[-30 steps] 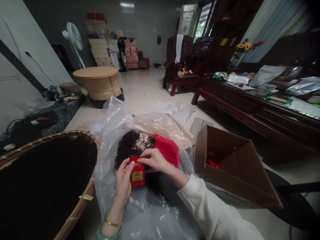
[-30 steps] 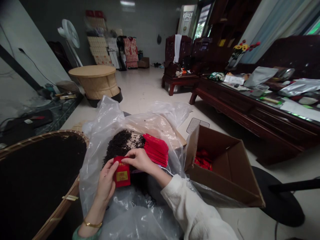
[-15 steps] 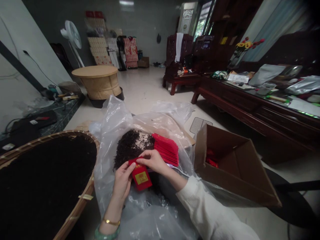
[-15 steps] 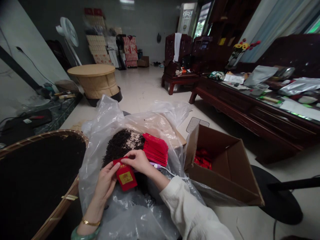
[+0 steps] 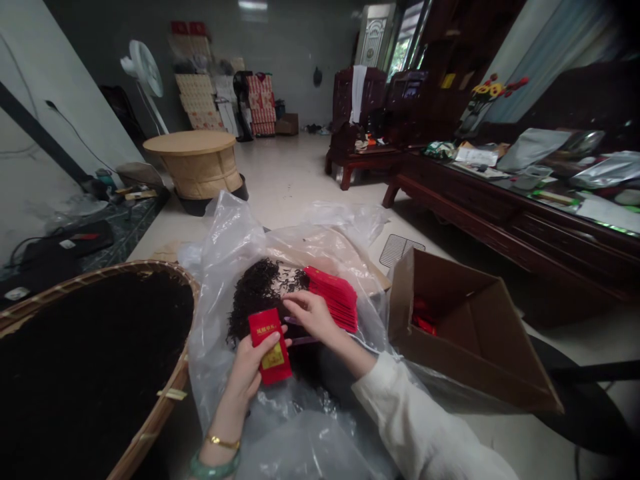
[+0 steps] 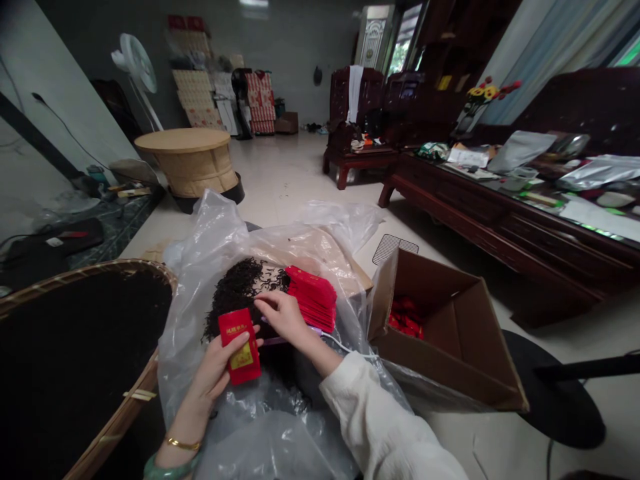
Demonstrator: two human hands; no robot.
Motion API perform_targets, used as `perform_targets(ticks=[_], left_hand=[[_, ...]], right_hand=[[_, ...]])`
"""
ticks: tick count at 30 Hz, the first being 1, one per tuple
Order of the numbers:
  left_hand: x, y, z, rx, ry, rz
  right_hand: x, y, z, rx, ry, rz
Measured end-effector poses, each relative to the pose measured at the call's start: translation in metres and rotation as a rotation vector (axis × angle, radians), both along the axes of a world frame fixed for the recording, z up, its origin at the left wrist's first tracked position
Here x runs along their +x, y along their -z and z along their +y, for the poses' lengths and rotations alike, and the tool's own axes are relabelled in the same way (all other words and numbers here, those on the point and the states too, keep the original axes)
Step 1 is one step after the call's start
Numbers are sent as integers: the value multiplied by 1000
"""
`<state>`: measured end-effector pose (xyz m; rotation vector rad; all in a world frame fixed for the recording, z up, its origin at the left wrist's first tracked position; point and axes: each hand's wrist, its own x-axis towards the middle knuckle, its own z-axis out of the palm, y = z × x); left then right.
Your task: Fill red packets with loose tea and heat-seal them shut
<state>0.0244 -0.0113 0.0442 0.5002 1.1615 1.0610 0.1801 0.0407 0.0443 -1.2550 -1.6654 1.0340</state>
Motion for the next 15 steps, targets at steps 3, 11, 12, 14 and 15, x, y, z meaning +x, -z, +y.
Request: perform_targets(ticks=[3, 11, 12, 14, 15], left_hand=[[-8, 2, 2, 0, -54, -11], [-13, 0, 1, 5, -81, -15], [-13, -2, 1, 7, -82, -12], [-15, -4, 0, 17, -84, -8], [-15, -5, 0, 22, -89, -5]], right_hand=[[16, 4, -10, 184, -124, -468], [11, 21, -32, 249, -218, -1026], [10, 22, -32, 238, -217, -1025], [14, 22, -30, 200, -217, -991], [18, 21, -29, 176, -217, -942]])
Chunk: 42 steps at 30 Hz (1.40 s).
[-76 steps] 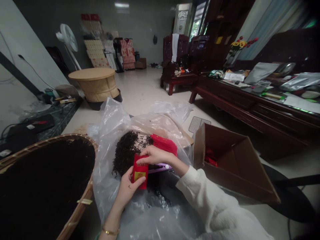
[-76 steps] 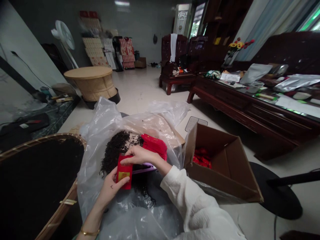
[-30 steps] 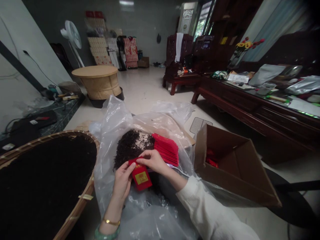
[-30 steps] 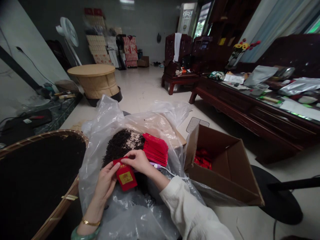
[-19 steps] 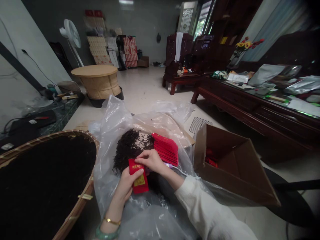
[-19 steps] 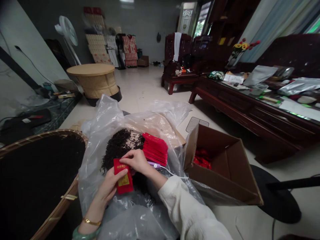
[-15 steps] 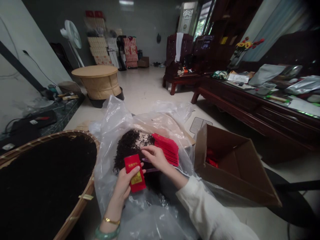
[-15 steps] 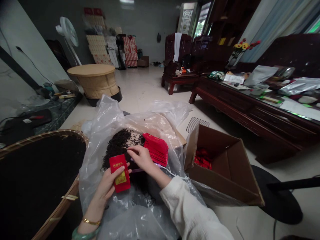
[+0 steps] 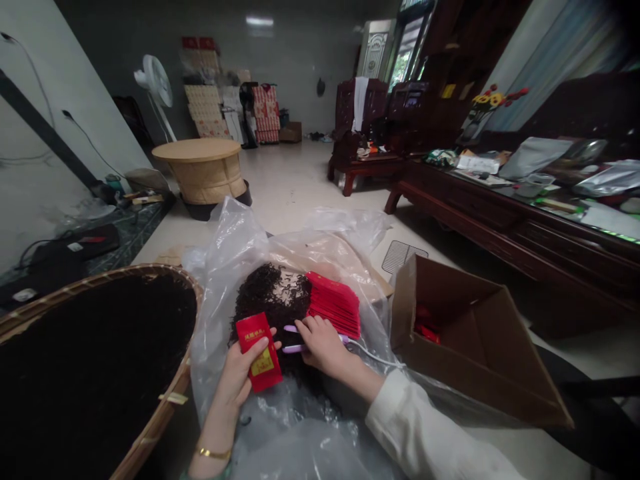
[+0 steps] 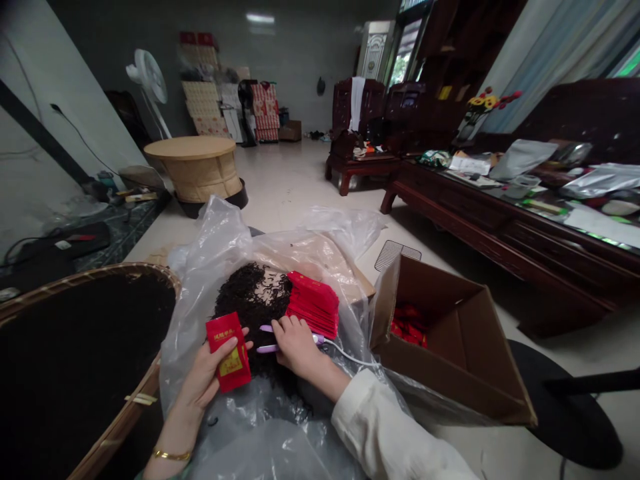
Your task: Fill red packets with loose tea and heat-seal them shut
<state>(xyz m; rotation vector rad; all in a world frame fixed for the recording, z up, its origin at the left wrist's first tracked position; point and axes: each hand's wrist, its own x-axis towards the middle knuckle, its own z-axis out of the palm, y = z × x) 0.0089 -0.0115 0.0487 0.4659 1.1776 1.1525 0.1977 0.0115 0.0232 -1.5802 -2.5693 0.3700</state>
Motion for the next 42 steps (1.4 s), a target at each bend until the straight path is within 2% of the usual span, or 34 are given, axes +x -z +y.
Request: perform_targets(ticks=[3, 6, 9, 13, 17, 22, 26, 34, 42], left_hand=[[-1, -1, 0, 1, -17, 12], [1, 0, -1, 6, 45, 30], [6, 2, -4, 19, 146, 60], [14, 9, -8, 52, 255, 140], [17, 14, -8, 79, 338, 222], [20, 11, -6, 115, 368, 347], [24, 9, -8, 140, 361, 401], [27, 9, -12, 135, 414, 380], [29, 13, -13, 124, 397, 363]], right_hand=[[16, -7, 6, -91, 33, 288], [29, -18, 13, -200, 85, 572], [30, -33, 14, -234, 103, 679], [16, -55, 7, -91, 40, 544], [2, -69, 4, -82, -67, 398], [-2, -65, 6, -89, -113, 388], [-2, -62, 4, -84, -78, 380], [-2, -62, 3, -57, -82, 308], [-2, -59, 5, -13, -118, 223]])
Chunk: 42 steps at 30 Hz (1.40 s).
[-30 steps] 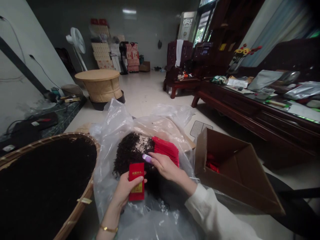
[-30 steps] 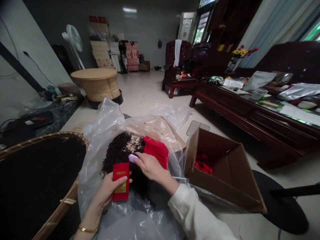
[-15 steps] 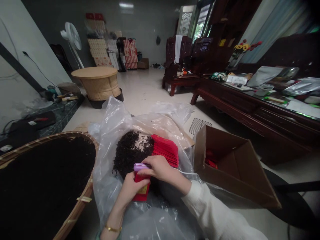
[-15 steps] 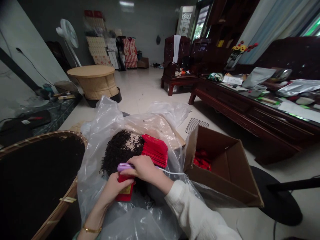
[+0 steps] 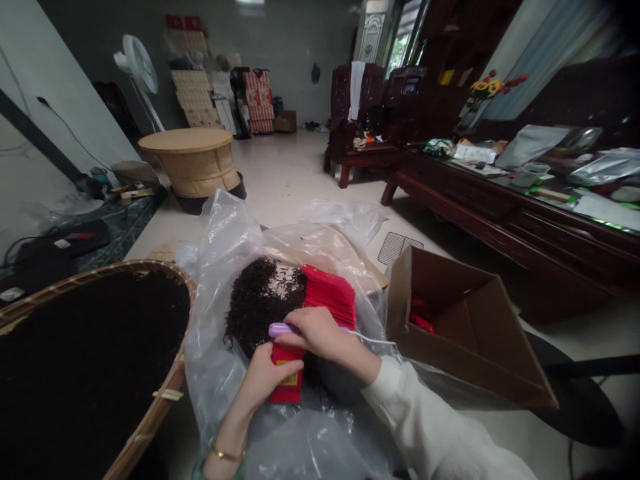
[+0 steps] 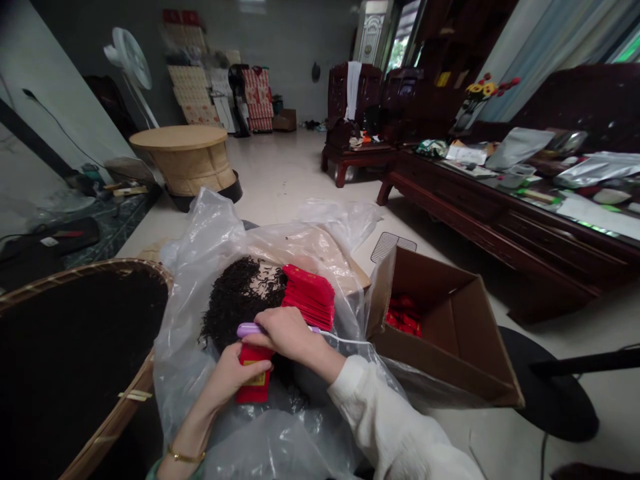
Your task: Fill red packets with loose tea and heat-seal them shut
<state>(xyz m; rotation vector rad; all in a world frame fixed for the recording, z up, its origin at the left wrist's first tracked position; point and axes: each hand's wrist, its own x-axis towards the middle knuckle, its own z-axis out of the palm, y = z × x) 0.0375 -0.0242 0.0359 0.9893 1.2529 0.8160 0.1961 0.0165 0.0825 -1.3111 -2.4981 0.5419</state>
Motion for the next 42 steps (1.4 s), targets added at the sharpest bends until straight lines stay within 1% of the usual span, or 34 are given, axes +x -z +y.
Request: perform_targets(ticks=[4, 8, 11, 14, 18, 20, 22, 26, 32, 34, 38, 42], left_hand=[[0, 0, 0, -4, 10, 4], [1, 0, 0, -7, 14, 26], [0, -1, 0, -15, 20, 4], [-1, -3, -1, -15, 26, -8], [-2, -5, -1, -31, 40, -5], [-3, -4, -1, -48, 47, 4], [-2, -3, 0, -58, 53, 14], [-2, -1, 0, -54, 55, 37], [-2, 2, -1, -49, 46, 55], [-2, 2, -1, -37, 24, 47], [-1, 1, 1, -1, -63, 20], [0, 0, 2, 5, -124, 7]], right_hand=[[-1, 1, 0, 18, 7, -12], [-2, 0, 0, -2, 11, -51], [-2, -1, -1, -17, 21, -28], [0, 0, 1, -90, 56, 99], [13, 1, 10, -277, 161, 392], [18, -1, 13, -304, 193, 446], [19, -3, 13, -289, 184, 388], [11, -7, 5, -220, 102, 198], [2, -4, 0, -125, 45, 112], [3, -3, 0, -109, 29, 93], [3, -1, -1, -111, 20, 98], [-1, 2, -2, -173, 46, 179]])
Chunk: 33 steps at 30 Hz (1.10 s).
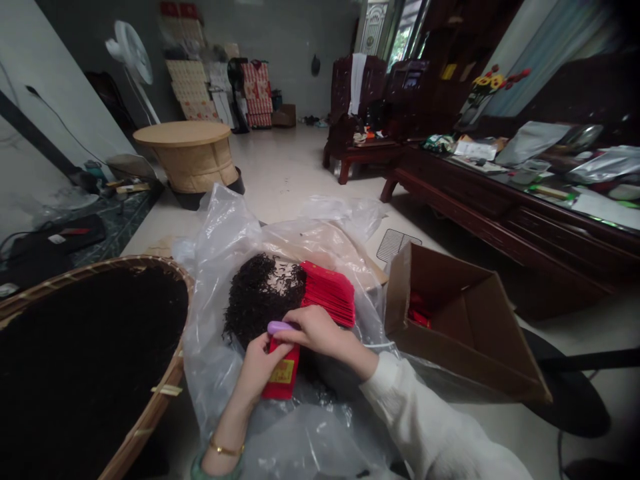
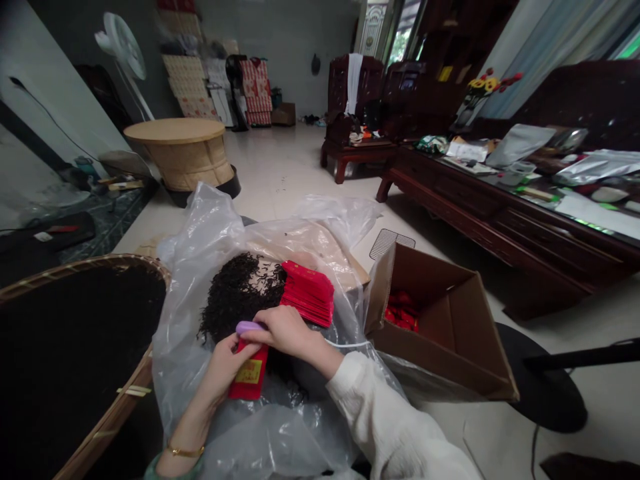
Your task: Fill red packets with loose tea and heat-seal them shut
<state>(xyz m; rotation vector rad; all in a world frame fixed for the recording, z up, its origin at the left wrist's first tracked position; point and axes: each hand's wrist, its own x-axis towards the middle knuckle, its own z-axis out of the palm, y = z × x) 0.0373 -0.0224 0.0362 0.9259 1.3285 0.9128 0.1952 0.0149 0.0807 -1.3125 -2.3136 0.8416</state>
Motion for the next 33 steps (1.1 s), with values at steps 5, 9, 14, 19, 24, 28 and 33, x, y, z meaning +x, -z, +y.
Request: perform_targets(ticks=[5, 9, 14, 19, 24, 28, 33], left_hand=[[0, -4, 2, 24, -135, -146], [0, -6, 5, 16, -310, -250], [2, -3, 7, 7, -409, -277], [6, -1, 6, 83, -369, -184], [4, -2, 2, 214, -274, 26], [0, -7, 0, 235, -218, 85], [-3, -8, 4, 284, -162, 126]], right_hand=[[11, 3, 3, -63, 92, 95], [31, 20, -1, 8, 149, -107], [38, 45, -10, 124, 193, -200], [13, 43, -9, 187, 211, 172], [-14, 40, -11, 88, 217, 481], [-13, 39, -12, -25, 240, 551], [-12, 35, -14, -24, 238, 525]])
